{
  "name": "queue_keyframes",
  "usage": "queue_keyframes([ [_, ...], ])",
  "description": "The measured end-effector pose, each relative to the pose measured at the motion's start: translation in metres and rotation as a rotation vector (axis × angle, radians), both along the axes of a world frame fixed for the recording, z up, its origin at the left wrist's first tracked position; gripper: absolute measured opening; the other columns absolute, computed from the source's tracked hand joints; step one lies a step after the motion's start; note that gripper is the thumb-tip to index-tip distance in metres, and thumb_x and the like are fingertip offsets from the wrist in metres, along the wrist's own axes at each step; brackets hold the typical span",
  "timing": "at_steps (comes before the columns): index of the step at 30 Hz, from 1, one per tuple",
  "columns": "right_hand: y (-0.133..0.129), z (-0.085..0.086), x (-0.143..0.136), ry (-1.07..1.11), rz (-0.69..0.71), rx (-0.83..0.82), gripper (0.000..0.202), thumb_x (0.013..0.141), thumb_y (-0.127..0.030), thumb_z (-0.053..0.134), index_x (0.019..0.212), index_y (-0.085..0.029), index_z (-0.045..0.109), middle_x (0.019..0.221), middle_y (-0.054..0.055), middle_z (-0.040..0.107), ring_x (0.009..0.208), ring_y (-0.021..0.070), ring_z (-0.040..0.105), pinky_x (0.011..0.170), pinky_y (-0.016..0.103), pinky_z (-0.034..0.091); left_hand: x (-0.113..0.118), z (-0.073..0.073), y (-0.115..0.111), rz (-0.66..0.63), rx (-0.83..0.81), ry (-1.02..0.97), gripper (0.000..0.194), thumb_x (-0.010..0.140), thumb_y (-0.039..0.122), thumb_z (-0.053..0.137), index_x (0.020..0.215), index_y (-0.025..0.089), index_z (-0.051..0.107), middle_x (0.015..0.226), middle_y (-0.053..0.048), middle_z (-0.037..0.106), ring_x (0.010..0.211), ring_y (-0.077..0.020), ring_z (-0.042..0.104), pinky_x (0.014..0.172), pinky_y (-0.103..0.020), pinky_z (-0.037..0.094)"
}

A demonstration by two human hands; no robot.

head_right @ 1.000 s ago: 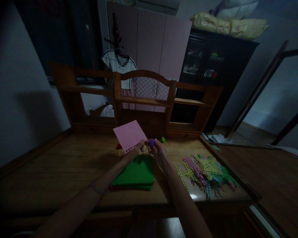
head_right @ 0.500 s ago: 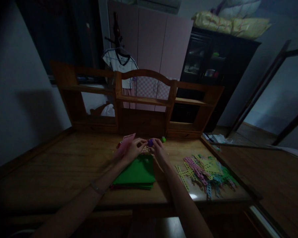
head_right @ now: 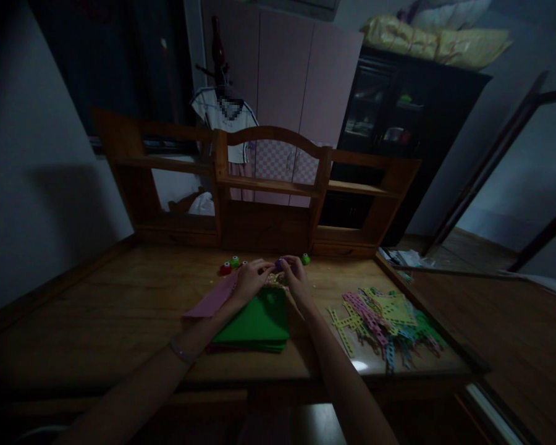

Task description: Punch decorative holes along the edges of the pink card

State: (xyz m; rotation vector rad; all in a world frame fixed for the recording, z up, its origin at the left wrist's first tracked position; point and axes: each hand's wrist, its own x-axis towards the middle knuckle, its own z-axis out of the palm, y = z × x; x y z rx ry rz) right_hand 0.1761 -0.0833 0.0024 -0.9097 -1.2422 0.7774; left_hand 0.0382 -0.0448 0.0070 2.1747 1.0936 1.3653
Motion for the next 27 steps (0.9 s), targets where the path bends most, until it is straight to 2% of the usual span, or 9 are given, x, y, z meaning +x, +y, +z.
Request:
queue_keyframes([
  [13,0.0027,-0.0018,-0.0017,-0.058,-0.018,0.028,0.026,0.084,-0.045,0.058,0.098,-0.024,0.056,0.083,0.002,0.061,0.072,0.0159,0.06,0.057,0.025,0.049,-0.0005,-0.004,0.0006,0.021,0.047,0.069,0.013,0.081,0.018,0.059,0.085,0.019,0.071,0.085,-0.003,0.07,0.074,-0.0131,0.062,0.071,-0.023,0.044],
  [18,-0.0003,0.0008,-0.003,-0.069,-0.009,0.045,0.024,0.084,-0.044,0.057,0.097,-0.024,0.056,0.085,0.002,0.06,0.075,0.0165,0.06,0.059,0.025,0.05,-0.0008,-0.0012,-0.0017,0.02,0.083,0.091,0.011,0.079,0.016,0.06,0.084,0.018,0.07,0.084,-0.003,0.068,0.072,-0.013,0.061,0.069,-0.023,0.044],
  [27,0.0002,0.0,-0.0032,-0.078,-0.021,0.051,0.023,0.085,-0.043,0.057,0.098,-0.024,0.057,0.088,0.002,0.06,0.071,0.015,0.058,0.058,0.026,0.049,-0.002,0.0023,-0.0035,0.001,0.045,0.104,0.011,0.079,0.018,0.059,0.083,0.019,0.069,0.084,-0.003,0.067,0.072,-0.0121,0.06,0.065,-0.02,0.043],
])
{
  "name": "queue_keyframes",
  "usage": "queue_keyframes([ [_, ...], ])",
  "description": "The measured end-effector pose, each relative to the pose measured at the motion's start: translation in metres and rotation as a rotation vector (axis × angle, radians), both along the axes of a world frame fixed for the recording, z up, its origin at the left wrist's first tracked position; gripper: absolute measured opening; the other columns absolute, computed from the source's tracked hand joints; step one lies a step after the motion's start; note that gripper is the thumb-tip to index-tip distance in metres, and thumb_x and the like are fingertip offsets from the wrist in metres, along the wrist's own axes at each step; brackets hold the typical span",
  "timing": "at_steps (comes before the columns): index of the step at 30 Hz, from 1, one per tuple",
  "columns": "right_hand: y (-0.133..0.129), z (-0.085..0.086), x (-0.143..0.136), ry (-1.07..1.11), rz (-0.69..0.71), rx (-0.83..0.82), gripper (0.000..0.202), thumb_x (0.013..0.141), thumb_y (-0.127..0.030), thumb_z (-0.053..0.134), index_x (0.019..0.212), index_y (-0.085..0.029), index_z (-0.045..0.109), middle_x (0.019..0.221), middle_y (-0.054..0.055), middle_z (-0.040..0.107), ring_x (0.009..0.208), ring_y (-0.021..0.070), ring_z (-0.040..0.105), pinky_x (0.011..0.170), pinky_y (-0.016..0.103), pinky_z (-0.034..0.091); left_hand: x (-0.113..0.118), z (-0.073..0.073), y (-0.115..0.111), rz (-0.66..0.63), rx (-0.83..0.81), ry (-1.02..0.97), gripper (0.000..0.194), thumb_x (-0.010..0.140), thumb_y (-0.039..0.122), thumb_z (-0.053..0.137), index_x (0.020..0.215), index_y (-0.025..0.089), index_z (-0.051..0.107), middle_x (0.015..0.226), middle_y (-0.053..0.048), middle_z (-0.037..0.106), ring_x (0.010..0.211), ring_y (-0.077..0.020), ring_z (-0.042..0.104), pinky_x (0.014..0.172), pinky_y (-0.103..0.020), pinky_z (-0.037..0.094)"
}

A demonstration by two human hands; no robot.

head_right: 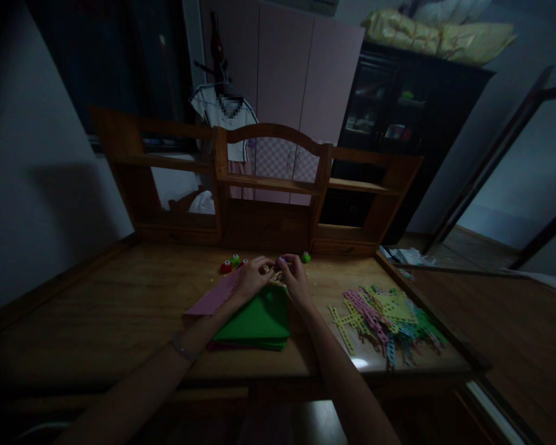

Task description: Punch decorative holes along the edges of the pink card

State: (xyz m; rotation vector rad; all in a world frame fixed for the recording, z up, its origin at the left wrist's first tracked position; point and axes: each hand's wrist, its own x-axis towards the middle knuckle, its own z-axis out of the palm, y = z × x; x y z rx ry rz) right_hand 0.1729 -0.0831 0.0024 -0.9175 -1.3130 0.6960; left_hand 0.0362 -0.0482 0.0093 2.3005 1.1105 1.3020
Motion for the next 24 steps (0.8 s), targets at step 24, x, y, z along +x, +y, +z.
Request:
queue_keyframes([
  [24,0.008,-0.002,0.019,0.217,-0.177,-0.063,0.033,0.077,-0.048,0.062,0.094,-0.021,0.063,0.088,0.003,0.063,0.074,0.0168,0.059,0.064,0.027,0.046,0.006,-0.013,0.002,-0.052,-0.076,0.039,0.018,0.081,0.012,0.047,0.091,0.017,0.061,0.085,-0.004,0.067,0.078,-0.0152,0.061,0.071,-0.024,0.043],
])
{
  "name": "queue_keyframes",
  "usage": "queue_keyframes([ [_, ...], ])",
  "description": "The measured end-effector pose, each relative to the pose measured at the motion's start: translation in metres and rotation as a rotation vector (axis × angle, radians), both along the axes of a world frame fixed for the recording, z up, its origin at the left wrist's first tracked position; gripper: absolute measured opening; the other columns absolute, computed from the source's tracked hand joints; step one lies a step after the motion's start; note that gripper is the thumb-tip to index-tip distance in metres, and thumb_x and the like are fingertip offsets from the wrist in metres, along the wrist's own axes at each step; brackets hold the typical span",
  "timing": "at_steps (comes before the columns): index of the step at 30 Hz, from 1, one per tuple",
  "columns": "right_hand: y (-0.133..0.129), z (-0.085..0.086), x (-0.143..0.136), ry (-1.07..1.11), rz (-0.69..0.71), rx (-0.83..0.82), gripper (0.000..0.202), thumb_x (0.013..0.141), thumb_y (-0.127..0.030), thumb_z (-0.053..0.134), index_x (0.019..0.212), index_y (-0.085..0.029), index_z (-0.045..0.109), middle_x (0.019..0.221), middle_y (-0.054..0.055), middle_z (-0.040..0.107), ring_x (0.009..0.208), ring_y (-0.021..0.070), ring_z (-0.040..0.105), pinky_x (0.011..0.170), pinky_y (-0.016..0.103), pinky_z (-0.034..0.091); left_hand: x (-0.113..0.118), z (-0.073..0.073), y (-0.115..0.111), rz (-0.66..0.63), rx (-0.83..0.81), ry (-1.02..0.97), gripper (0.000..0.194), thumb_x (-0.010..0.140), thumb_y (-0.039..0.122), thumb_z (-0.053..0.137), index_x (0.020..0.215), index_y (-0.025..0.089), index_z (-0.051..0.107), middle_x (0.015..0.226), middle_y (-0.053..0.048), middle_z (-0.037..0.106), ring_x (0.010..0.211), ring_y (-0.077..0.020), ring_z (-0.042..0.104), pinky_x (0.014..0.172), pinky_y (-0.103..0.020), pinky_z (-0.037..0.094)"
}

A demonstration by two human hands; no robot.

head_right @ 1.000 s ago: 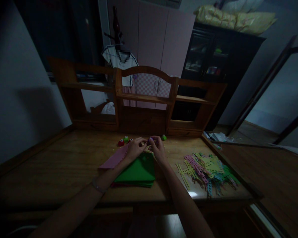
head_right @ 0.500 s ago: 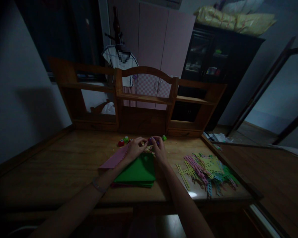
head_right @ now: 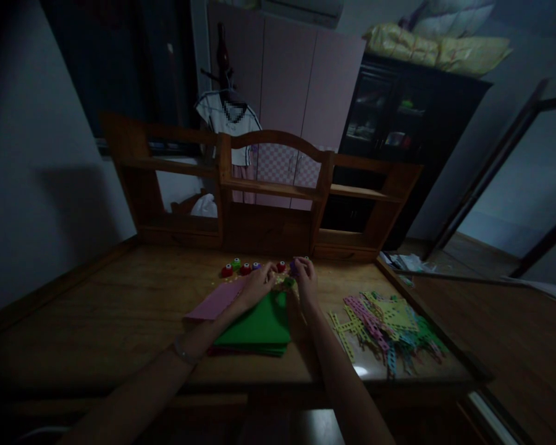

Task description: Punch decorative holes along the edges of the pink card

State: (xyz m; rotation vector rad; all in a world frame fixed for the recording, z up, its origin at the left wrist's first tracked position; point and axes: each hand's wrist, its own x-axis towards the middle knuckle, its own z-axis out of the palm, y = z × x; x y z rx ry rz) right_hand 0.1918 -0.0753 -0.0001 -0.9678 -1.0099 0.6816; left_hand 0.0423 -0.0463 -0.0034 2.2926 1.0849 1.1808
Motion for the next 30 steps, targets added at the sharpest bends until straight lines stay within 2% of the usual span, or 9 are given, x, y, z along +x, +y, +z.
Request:
queue_keyframes([
  [6,-0.006,0.005,-0.007,-0.024,0.138,-0.036,0.035,0.075,-0.049,0.064,0.098,-0.023,0.062,0.091,0.003,0.065,0.075,0.0186,0.06,0.056,0.026,0.046,-0.006,-0.001,-0.003,-0.022,-0.049,0.211,0.015,0.079,0.013,0.049,0.086,0.019,0.061,0.084,-0.007,0.067,0.08,-0.02,0.062,0.069,-0.027,0.042],
  [11,-0.001,0.0,-0.006,0.03,0.192,-0.084,0.03,0.074,-0.045,0.065,0.096,-0.024,0.064,0.093,0.005,0.065,0.076,0.0206,0.061,0.056,0.029,0.048,-0.005,0.005,-0.015,0.059,0.062,0.313,0.017,0.083,0.021,0.048,0.094,0.02,0.061,0.09,-0.009,0.066,0.078,-0.0219,0.062,0.066,-0.029,0.042],
  [14,0.005,-0.001,0.0,0.054,0.163,-0.088,0.027,0.074,-0.043,0.064,0.093,-0.025,0.065,0.095,0.007,0.065,0.081,0.0226,0.062,0.062,0.033,0.051,0.001,0.022,-0.033,0.03,0.107,0.348,0.019,0.084,0.02,0.047,0.095,0.02,0.063,0.09,-0.01,0.067,0.079,-0.0214,0.063,0.068,-0.029,0.042],
  [17,0.008,-0.004,0.004,0.063,0.144,-0.094,0.027,0.073,-0.044,0.062,0.092,-0.025,0.064,0.099,0.008,0.064,0.088,0.0247,0.063,0.066,0.035,0.052,-0.001,0.05,-0.042,-0.073,0.093,0.266,0.02,0.085,0.024,0.047,0.09,0.021,0.066,0.085,-0.008,0.068,0.075,-0.0193,0.063,0.066,-0.027,0.041],
  [20,0.01,-0.007,0.006,0.102,0.165,-0.083,0.03,0.072,-0.045,0.064,0.094,-0.025,0.063,0.101,0.007,0.064,0.09,0.0242,0.063,0.07,0.036,0.052,-0.027,0.077,-0.027,-0.224,-0.024,0.156,0.017,0.081,0.027,0.054,0.09,0.024,0.067,0.081,-0.002,0.069,0.071,-0.0154,0.062,0.062,-0.023,0.041],
  [22,0.01,-0.01,0.006,0.14,0.187,-0.073,0.032,0.07,-0.045,0.066,0.094,-0.025,0.063,0.101,0.006,0.065,0.088,0.023,0.064,0.072,0.035,0.052,-0.054,0.083,-0.004,-0.328,-0.111,0.204,0.02,0.072,0.03,0.065,0.091,0.024,0.068,0.08,0.0,0.068,0.072,-0.0145,0.061,0.062,-0.021,0.041],
  [24,0.009,-0.011,0.006,0.161,0.201,-0.078,0.033,0.069,-0.046,0.069,0.094,-0.024,0.063,0.1,0.007,0.066,0.085,0.0219,0.064,0.07,0.034,0.052,-0.082,0.076,0.019,-0.324,-0.238,0.342,0.037,0.053,0.03,0.079,0.087,0.022,0.068,0.078,0.001,0.066,0.07,-0.0152,0.059,0.06,-0.021,0.041],
  [26,0.009,-0.013,0.006,0.165,0.221,-0.099,0.037,0.068,-0.046,0.07,0.096,-0.024,0.063,0.098,0.007,0.066,0.081,0.0211,0.064,0.066,0.033,0.052,-0.103,0.057,0.038,-0.229,-0.316,0.443,0.049,0.037,0.027,0.084,0.082,0.021,0.066,0.079,0.001,0.064,0.072,-0.0169,0.057,0.06,-0.022,0.041],
  [30,0.01,-0.014,0.004,0.183,0.249,-0.141,0.041,0.067,-0.047,0.071,0.099,-0.023,0.061,0.097,0.006,0.066,0.077,0.0197,0.063,0.061,0.031,0.051,-0.122,0.014,0.054,-0.202,-0.37,0.401,0.062,0.031,0.025,0.085,0.089,0.021,0.063,0.089,-0.001,0.061,0.082,-0.0203,0.056,0.067,-0.025,0.042],
])
